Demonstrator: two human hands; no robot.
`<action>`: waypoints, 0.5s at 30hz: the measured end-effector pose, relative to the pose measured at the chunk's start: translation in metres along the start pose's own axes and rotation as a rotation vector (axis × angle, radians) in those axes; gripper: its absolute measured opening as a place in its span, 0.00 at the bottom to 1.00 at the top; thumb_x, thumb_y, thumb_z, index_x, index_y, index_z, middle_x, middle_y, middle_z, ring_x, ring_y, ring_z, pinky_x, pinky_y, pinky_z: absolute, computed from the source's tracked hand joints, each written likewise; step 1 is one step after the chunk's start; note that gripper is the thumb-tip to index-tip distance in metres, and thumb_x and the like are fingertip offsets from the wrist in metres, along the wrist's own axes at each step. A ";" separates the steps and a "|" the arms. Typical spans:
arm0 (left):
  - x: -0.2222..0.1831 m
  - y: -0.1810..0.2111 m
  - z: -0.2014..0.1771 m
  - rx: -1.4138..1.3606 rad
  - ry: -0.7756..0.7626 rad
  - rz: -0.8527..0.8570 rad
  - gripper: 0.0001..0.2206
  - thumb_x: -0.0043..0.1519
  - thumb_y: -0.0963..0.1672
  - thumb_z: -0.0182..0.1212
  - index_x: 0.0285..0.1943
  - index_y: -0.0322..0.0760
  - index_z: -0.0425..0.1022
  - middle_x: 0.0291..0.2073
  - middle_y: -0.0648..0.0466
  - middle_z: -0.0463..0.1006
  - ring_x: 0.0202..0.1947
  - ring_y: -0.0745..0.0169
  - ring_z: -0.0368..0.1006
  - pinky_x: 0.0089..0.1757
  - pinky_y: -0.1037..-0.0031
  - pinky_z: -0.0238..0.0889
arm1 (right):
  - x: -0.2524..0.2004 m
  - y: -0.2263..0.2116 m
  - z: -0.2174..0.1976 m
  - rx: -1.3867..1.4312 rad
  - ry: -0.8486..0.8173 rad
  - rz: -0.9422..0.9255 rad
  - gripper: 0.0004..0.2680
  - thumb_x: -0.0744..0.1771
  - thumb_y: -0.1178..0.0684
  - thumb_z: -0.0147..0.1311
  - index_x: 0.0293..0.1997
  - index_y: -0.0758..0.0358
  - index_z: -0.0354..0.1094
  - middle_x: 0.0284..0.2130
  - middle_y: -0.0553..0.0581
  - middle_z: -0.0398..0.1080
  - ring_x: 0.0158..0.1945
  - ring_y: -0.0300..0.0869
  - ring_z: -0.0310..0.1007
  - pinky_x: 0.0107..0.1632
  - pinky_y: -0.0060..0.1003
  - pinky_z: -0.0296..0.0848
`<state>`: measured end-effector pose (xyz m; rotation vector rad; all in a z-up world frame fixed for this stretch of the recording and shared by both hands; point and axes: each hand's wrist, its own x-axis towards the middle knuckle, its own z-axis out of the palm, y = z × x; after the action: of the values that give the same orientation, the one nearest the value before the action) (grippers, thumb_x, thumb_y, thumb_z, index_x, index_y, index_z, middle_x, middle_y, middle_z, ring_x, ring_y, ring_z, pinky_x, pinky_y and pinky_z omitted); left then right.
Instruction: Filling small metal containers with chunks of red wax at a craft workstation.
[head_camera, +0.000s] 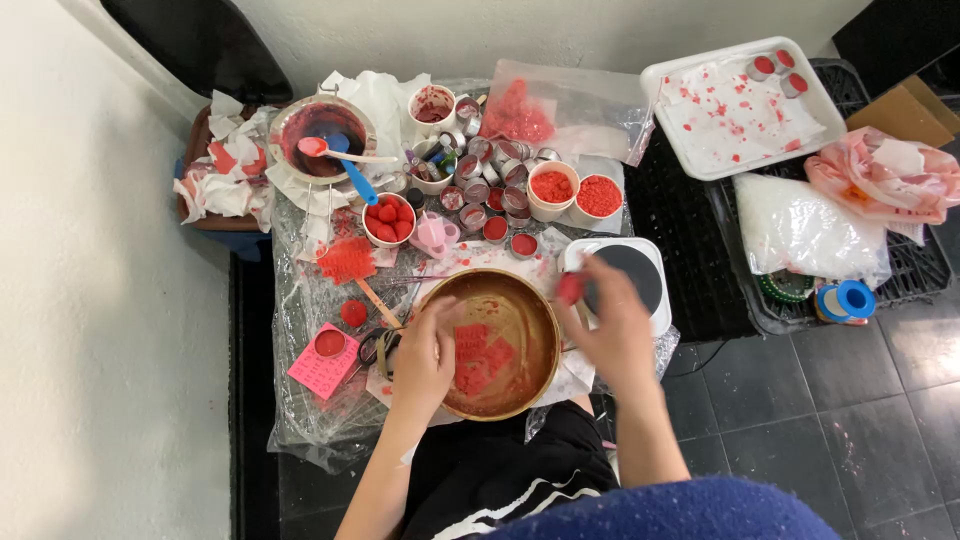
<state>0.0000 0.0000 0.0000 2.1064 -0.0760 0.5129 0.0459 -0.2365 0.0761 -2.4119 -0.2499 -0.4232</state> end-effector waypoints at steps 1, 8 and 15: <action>-0.001 0.002 -0.002 -0.003 -0.001 0.004 0.16 0.62 0.36 0.52 0.60 0.32 0.74 0.48 0.47 0.82 0.49 0.46 0.77 0.49 0.65 0.67 | 0.002 0.009 -0.008 -0.002 0.004 0.000 0.21 0.64 0.50 0.64 0.64 0.60 0.67 0.50 0.58 0.73 0.52 0.48 0.76 0.50 0.40 0.75; -0.006 0.002 0.002 0.119 -0.267 0.022 0.10 0.59 0.38 0.57 0.47 0.43 0.78 0.38 0.59 0.83 0.40 0.61 0.78 0.64 0.55 0.52 | 0.008 0.055 -0.027 -0.263 -0.052 0.133 0.20 0.62 0.49 0.64 0.61 0.50 0.70 0.50 0.52 0.75 0.50 0.48 0.76 0.47 0.41 0.74; 0.003 0.015 0.004 0.173 -0.232 -0.018 0.03 0.60 0.44 0.64 0.38 0.41 0.79 0.32 0.56 0.82 0.37 0.57 0.77 0.60 0.56 0.52 | 0.041 0.022 0.024 -0.121 -0.157 0.070 0.10 0.64 0.47 0.62 0.48 0.49 0.76 0.41 0.48 0.79 0.41 0.47 0.79 0.43 0.42 0.76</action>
<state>0.0007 -0.0115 0.0111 2.3270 -0.1505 0.2695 0.0956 -0.2355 0.0606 -2.5674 -0.2127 -0.2232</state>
